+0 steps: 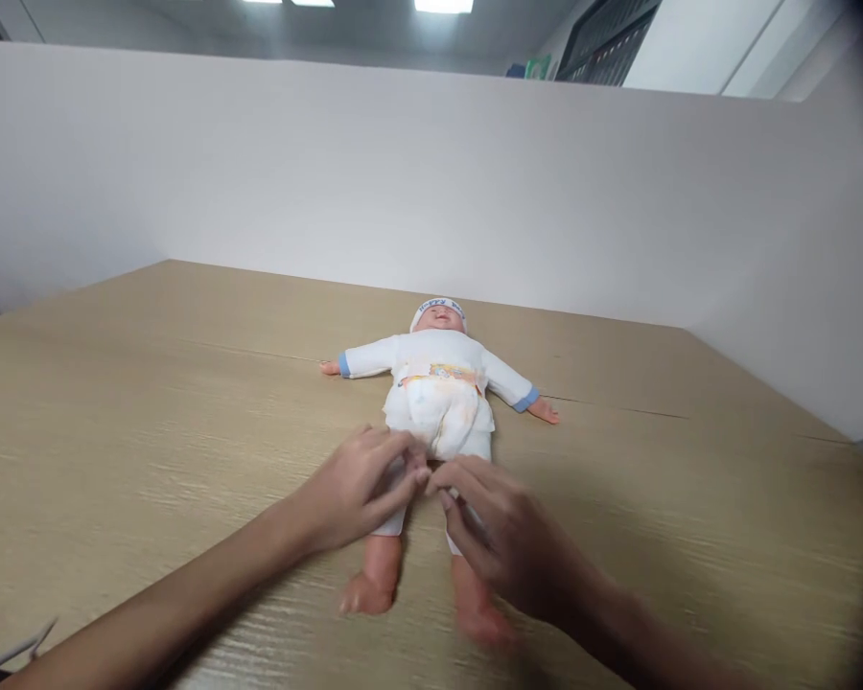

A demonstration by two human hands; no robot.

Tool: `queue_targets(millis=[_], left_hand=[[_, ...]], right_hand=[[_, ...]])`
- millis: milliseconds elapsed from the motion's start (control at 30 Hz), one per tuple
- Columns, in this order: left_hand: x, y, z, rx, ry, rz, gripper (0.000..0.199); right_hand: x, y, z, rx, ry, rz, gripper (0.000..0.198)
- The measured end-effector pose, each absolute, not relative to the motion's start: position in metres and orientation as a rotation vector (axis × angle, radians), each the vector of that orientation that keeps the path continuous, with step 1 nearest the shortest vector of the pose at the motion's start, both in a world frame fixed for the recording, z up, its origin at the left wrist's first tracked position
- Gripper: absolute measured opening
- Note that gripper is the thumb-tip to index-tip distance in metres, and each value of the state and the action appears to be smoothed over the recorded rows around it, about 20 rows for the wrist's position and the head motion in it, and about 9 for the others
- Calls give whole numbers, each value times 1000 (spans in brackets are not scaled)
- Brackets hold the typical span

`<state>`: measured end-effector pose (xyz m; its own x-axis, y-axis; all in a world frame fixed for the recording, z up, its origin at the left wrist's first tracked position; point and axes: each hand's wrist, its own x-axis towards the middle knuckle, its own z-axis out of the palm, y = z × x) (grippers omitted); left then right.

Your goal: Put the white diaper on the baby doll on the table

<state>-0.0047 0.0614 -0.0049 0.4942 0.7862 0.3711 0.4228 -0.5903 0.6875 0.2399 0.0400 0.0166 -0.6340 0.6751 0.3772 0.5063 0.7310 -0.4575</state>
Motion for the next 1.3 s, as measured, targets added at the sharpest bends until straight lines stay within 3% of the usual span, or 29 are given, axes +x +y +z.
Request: queue_targets(millis=[133,367,533,633,800,1000,1300], left_hand=[[-8,61,-15,2213,1109,779,16],[15,81,-17,2167,1539,794,43],[16,85,-25,2160,1493,871,39],[12,85,-28,2157,1419,917,37],[11,81,-22,2158,1220,1049,22],[11,75,-17,2166,1237,941,18],[11,81,-25,2059,1281,933,23]], right_hand=[[262,36,-5,-1049,-2329,426,18],[249,54,-8,-1419,-2057,433,9],[236,55,-18,-1413,-2119,255,18],[236,53,-25,-1380,-2139,211,4],[237,47,-27,-1355,-2122,272,17],[238,45,-24,-1268,-2168,299,32],[234,52,-24,-1383,-1945,482,23]])
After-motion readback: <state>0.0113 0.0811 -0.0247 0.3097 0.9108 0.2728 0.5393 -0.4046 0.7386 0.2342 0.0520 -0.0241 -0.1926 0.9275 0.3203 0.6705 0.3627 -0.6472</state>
